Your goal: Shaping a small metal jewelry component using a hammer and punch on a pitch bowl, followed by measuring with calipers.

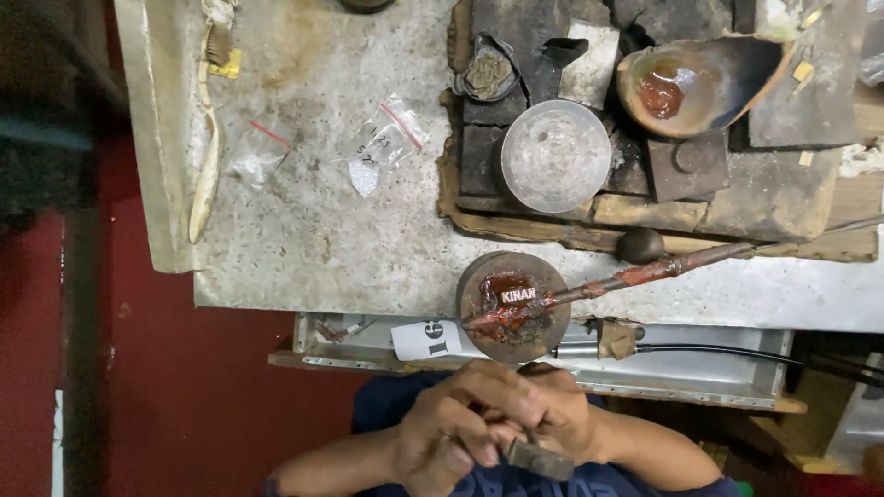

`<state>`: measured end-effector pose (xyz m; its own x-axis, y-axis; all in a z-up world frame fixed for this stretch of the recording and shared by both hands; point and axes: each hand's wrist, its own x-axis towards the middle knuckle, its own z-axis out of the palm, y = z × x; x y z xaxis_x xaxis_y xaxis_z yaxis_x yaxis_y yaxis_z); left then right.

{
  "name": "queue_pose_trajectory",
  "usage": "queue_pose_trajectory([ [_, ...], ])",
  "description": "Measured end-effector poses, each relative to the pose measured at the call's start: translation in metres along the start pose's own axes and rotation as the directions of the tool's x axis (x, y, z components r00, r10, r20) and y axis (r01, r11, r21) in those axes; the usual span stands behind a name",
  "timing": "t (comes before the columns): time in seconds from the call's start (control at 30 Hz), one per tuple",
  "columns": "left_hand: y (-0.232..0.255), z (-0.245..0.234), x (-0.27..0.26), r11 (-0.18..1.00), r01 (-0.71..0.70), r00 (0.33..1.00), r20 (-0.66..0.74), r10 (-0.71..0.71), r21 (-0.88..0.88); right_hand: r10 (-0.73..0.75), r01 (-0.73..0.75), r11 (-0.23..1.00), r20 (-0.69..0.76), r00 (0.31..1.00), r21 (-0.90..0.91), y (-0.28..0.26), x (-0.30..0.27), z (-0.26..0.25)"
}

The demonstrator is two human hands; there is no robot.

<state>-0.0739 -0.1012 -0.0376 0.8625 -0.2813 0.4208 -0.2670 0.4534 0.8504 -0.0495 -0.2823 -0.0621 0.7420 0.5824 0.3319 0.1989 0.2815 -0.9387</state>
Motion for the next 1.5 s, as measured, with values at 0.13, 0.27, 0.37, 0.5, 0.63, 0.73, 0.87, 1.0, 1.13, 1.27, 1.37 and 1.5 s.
queue_pose_trajectory([
  [0.13, 0.028, -0.015, 0.017, 0.961, -0.112, 0.914, -0.405, 0.001, -0.252, 0.081, -0.104, 0.948, -0.087, 0.993, -0.302, -0.006, -0.009, -0.010],
  [0.27, 0.024, -0.031, 0.012, 0.952, 0.250, 0.960, -0.177, -0.220, 0.177, 0.133, -0.188, 0.920, -0.177, 0.975, -0.343, -0.015, -0.004, -0.014],
  [0.37, 0.021, -0.031, 0.017, 0.922, 0.249, 0.968, -0.040, -0.249, 0.295, 0.133, -0.224, 0.912, -0.268, 0.954, -0.345, -0.013, -0.009, -0.012],
  [0.5, 0.035, -0.036, 0.037, 0.909, 0.170, 0.978, 0.048, -0.203, 0.380, 0.123, -0.190, 0.919, -0.206, 0.971, -0.347, -0.024, 0.006, -0.015],
  [0.63, 0.036, -0.055, 0.059, 0.816, 0.010, 1.000, 0.018, -0.025, 0.577, 0.077, -0.154, 0.884, -0.189, 0.979, -0.441, -0.033, -0.005, -0.039],
  [0.73, 0.038, -0.068, 0.085, 0.736, 0.070, 0.997, -0.053, -0.047, 0.673, -0.005, -0.138, 0.800, -0.237, 0.972, -0.584, -0.042, -0.022, -0.067],
  [0.87, 0.036, -0.072, 0.106, 0.767, 0.222, 0.971, -0.061, -0.233, 0.602, -0.029, -0.342, 0.601, -0.447, 0.894, -0.722, -0.067, -0.035, -0.087],
  [1.0, 0.034, -0.074, 0.111, 0.780, 0.285, 0.953, -0.077, -0.294, 0.557, -0.023, -0.422, 0.574, -0.529, 0.848, -0.702, -0.084, -0.034, -0.090],
  [1.13, 0.032, -0.075, 0.111, 0.810, 0.292, 0.952, -0.071, -0.298, 0.508, -0.033, -0.410, 0.494, -0.488, 0.872, -0.767, -0.086, -0.033, -0.095],
  [1.27, 0.030, -0.078, 0.109, 0.815, 0.283, 0.951, -0.041, -0.305, 0.506, -0.017, -0.340, 0.446, -0.387, 0.922, -0.828, -0.086, -0.036, -0.106],
  [1.37, 0.030, -0.078, 0.107, 0.843, 0.290, 0.952, -0.048, -0.302, 0.454, -0.071, -0.294, 0.430, -0.357, 0.931, -0.854, -0.082, -0.035, -0.105],
  [1.5, 0.026, -0.077, 0.104, 0.849, 0.281, 0.957, -0.068, -0.281, 0.447, 0.013, -0.394, 0.398, -0.424, 0.906, -0.828, -0.086, -0.035, -0.104],
])
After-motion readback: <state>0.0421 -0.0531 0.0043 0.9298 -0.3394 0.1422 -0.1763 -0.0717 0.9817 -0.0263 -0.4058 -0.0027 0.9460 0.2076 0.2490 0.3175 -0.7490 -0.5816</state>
